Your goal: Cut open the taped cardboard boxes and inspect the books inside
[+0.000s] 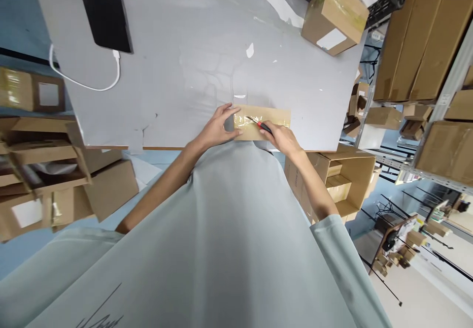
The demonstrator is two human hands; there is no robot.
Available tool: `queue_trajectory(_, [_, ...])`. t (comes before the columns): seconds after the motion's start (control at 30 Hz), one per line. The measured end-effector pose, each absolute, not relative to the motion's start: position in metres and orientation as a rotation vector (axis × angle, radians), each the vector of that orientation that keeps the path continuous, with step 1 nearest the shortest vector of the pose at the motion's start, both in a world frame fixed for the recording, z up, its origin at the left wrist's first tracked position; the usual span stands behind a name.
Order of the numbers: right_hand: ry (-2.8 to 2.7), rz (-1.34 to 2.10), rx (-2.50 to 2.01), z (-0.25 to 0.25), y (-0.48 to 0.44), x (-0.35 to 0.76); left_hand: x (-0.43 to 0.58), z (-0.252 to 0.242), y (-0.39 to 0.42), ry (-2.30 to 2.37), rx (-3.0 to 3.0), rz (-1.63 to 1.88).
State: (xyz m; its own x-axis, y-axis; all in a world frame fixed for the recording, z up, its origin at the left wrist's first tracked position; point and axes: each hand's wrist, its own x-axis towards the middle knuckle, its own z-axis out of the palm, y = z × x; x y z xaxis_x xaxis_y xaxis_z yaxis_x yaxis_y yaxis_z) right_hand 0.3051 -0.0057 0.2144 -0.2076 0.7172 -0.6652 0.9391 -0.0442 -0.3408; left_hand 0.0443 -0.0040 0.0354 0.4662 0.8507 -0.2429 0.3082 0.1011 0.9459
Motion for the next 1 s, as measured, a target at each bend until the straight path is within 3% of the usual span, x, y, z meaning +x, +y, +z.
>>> queue_trajectory(0.4, [1.819, -0.705, 1.354, 0.222, 0.022, 0.244, 0.035, 0.031, -0.005, 0.983, 1.377, 0.491])
queue_trajectory(1.0, [1.851, -0.584, 1.135, 0.217, 0.039, 0.213, 0.034, 0.027, -0.012, 0.981, 1.293, 0.494])
